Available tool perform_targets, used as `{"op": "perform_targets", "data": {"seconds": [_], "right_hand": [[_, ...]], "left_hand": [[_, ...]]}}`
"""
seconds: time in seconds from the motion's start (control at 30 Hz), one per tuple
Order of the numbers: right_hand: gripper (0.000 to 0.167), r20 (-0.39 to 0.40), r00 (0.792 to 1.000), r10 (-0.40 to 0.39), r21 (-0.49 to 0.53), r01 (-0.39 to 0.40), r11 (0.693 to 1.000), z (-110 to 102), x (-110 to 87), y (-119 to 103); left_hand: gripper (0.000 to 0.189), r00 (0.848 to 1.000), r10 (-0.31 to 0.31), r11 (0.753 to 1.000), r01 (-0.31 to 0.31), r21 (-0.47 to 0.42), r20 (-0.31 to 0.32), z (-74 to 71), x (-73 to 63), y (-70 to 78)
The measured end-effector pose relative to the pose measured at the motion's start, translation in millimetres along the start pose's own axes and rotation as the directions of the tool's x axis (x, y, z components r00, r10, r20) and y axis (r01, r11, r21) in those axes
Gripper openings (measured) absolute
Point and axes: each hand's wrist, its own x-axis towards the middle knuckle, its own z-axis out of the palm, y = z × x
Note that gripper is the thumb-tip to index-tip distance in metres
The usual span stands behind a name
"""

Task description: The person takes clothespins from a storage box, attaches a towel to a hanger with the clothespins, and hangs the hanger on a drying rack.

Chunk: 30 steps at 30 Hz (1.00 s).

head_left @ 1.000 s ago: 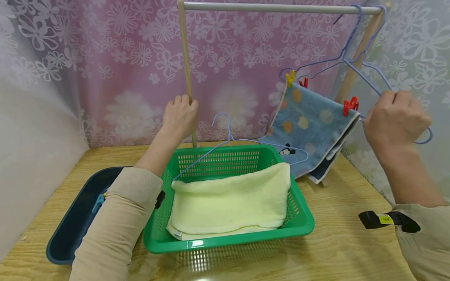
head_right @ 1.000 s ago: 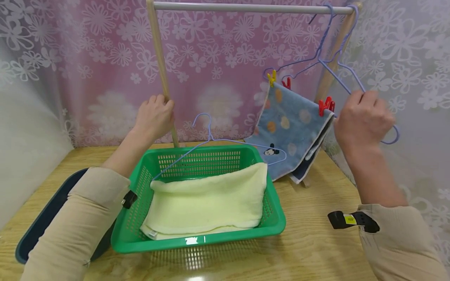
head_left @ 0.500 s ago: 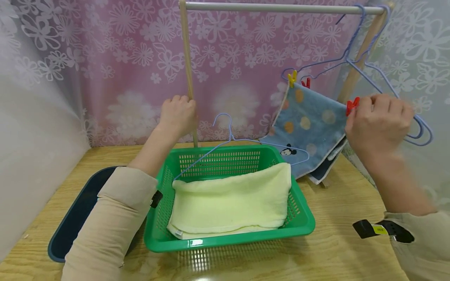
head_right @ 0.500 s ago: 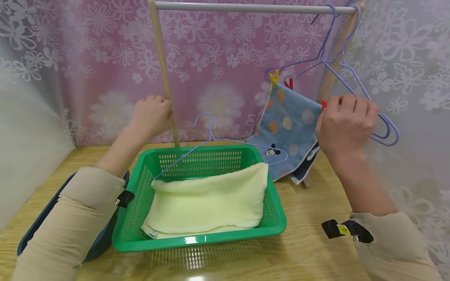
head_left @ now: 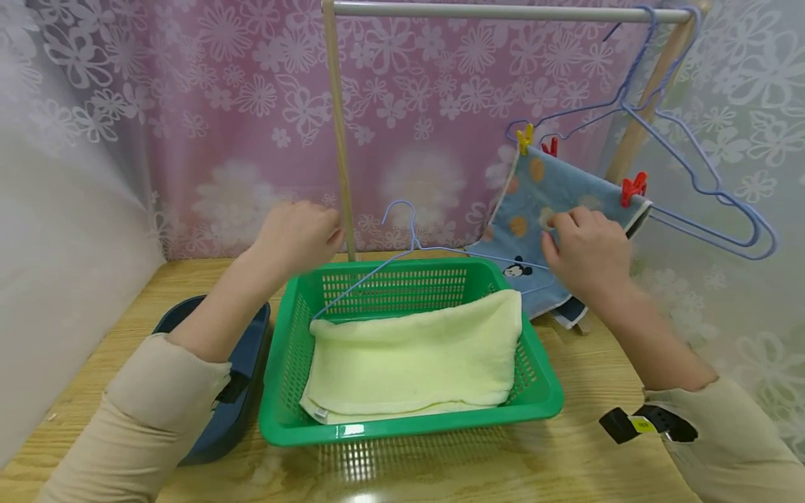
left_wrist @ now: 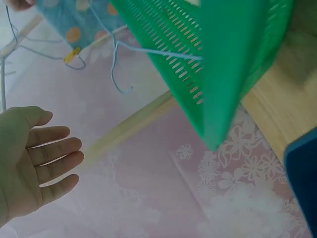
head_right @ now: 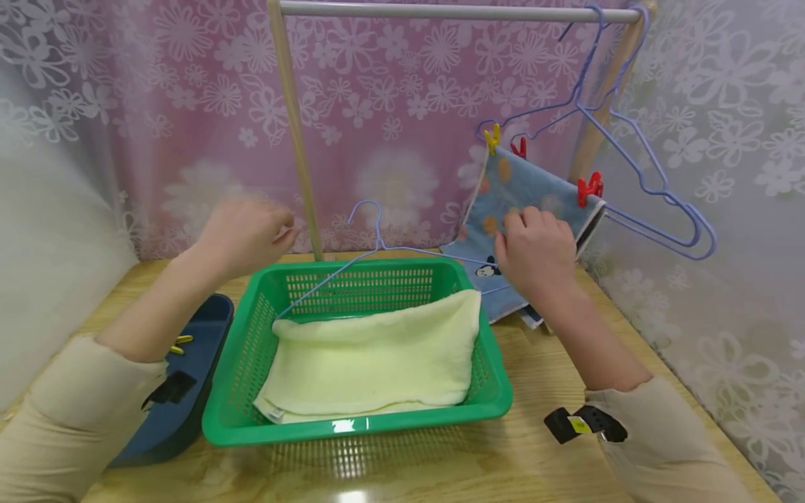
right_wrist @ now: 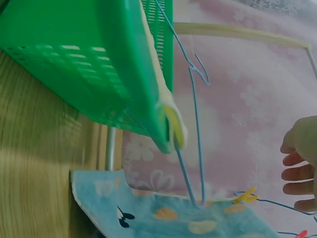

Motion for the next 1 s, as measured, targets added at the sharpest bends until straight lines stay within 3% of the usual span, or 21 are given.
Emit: {"op": "perform_targets", "data": {"seconds": [0.13,0.33,0.4,0.67,1.0], "right_hand": [[0.014,0.114,0.993,0.002,0.052,-0.008,0.999,8.2,0.1,-3.1],[0.019,0.278,0.960,-0.032,0.076,0.011,0.997,21.7,-1.7,-4.0],[0.021,0.321,0.945,-0.059,0.065,0.040,0.997,25.2,-2.2,-3.4],[0.035,0.548,0.834,-0.062,0.042,0.047,0.998,32.8,-1.4,-2.0],[0.035,0.642,0.766,-0.038,-0.013,0.060,0.998,47.2,-4.3,-0.4]], "left_hand": [[0.017,0.997,0.070,0.997,-0.070,0.034,0.023,6.0,-25.9,8.2],[0.023,0.979,0.185,0.981,-0.180,0.068,-0.085,25.3,-68.7,15.8],[0.023,0.975,0.203,0.978,-0.196,0.076,-0.095,31.4,-82.3,16.7],[0.020,0.966,0.195,0.980,-0.185,0.073,-0.170,53.0,-119.3,13.2],[0.020,0.967,0.154,0.988,-0.145,0.059,-0.203,66.5,-139.7,10.1]]}}
